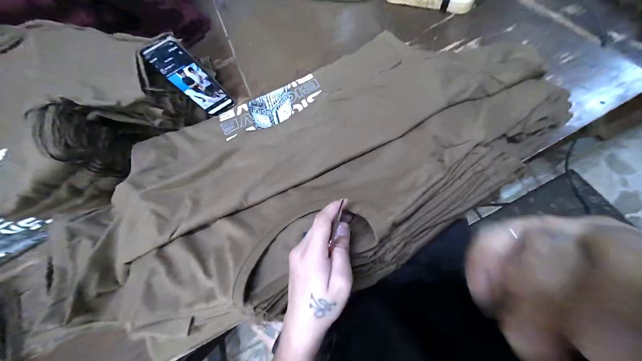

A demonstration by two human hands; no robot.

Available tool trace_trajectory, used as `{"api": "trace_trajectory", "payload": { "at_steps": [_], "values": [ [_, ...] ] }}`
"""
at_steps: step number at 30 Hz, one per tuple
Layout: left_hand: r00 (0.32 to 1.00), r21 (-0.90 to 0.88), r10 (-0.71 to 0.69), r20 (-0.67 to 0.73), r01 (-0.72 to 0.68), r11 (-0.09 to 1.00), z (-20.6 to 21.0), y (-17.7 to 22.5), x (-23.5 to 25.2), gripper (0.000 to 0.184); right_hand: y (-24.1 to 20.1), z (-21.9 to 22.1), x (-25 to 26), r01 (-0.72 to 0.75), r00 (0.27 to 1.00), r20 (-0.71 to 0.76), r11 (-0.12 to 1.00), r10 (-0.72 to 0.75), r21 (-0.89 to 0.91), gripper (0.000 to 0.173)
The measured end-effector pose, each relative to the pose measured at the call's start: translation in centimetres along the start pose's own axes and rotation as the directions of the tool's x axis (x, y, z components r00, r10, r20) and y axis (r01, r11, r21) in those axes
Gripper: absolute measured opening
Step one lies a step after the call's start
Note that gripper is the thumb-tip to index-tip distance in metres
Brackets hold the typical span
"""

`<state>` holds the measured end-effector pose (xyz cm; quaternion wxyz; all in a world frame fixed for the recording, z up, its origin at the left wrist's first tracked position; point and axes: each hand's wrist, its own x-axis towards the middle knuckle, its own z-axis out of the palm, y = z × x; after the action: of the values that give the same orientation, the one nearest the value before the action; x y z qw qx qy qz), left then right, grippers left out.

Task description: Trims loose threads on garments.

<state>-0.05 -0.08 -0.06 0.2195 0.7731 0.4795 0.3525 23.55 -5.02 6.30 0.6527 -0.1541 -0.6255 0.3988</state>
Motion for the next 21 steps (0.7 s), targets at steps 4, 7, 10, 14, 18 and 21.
{"api": "trace_trajectory", "payload": {
  "at_steps": [4,7,10,14,18,21],
  "values": [
    [0.996,-0.198,0.019,0.088,-0.002,0.98,0.2,1.0,-0.1,0.04,5.6,-4.8,-3.8,0.088,0.988,-0.098,0.952,-0.122,-0.294,0.035],
    [0.977,-0.77,0.062,0.202,0.119,0.627,1.1,2.0,-0.7,0.046,6.4,-5.4,-5.6,0.009,0.993,-0.101,0.892,-0.061,-0.453,0.027],
    [0.991,-0.965,-0.023,0.131,0.133,0.227,1.7,2.6,-1.4,0.048,6.7,-4.6,-6.0,0.029,0.998,-0.036,0.829,-0.059,-0.559,0.027],
    [0.991,-0.979,-0.028,0.131,0.134,0.156,0.9,3.3,-1.8,0.052,7.5,-3.2,-5.3,0.113,0.994,0.061,0.795,-0.095,-0.595,0.026],
    [0.998,-0.684,0.042,0.05,0.003,0.73,-2.3,2.6,-2.3,0.042,6.9,-4.0,-3.7,0.186,0.982,0.105,0.752,-0.155,-0.632,0.021],
    [0.959,-0.439,-0.047,-0.281,-0.085,0.895,-7.4,0.0,-2.7,0.029,5.4,-4.5,-1.9,0.195,0.981,0.119,0.732,-0.155,-0.653,0.023]
  ]
}}
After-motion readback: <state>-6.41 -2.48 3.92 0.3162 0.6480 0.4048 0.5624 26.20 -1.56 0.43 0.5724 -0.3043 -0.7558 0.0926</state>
